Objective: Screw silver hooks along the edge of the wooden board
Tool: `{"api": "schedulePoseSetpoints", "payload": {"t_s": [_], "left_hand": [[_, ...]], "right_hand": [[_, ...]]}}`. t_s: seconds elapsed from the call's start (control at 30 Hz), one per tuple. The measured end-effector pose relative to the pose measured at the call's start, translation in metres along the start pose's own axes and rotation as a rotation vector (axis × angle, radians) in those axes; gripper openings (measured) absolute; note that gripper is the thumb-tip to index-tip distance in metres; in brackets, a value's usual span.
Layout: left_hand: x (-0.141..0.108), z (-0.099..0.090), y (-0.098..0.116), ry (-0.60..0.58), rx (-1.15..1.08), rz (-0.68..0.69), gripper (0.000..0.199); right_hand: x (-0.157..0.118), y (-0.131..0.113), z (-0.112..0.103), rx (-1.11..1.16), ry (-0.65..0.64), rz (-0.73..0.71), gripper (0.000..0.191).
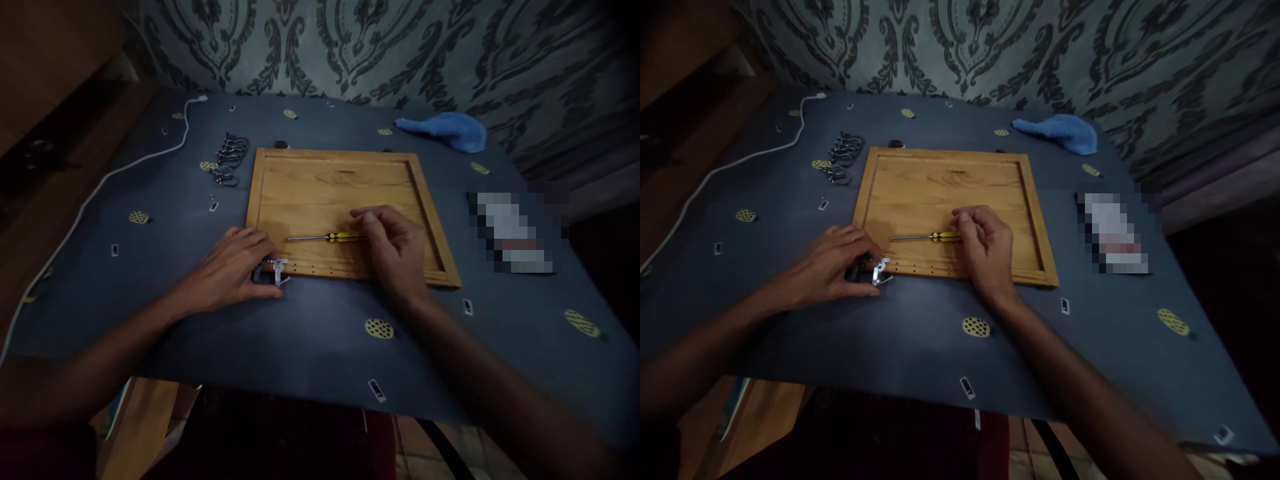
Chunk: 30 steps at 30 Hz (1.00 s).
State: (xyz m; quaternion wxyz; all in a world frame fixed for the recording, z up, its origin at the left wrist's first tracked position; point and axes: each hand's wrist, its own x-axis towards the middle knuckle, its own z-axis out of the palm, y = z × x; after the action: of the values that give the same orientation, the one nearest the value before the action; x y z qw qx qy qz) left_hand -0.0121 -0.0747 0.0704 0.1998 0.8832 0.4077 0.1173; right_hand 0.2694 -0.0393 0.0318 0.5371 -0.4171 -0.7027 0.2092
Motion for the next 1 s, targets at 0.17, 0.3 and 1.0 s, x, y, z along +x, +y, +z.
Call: {"api": "schedulePoseSetpoints", "payload": {"t_s": [0.17, 0.3, 1.0], "left_hand": [[0.000, -0.001, 0.001, 0.003, 0.011, 0.005, 0.054], [0.000, -0.002, 0.002, 0.007, 0.013, 0.016, 0.054], [-0.001, -0.002, 0.005, 0.026, 0.040, 0.047, 0.043]], "right_hand": [[-0.020, -0.040, 0.011, -0.028, -0.276, -0.203, 0.013], [-0.033, -0.053, 0.020, -0.177, -0.480, -0.409, 0.030], [-0.036, -0.041, 0.022, -0.292, -0.580, -0.502, 0.035]]}}
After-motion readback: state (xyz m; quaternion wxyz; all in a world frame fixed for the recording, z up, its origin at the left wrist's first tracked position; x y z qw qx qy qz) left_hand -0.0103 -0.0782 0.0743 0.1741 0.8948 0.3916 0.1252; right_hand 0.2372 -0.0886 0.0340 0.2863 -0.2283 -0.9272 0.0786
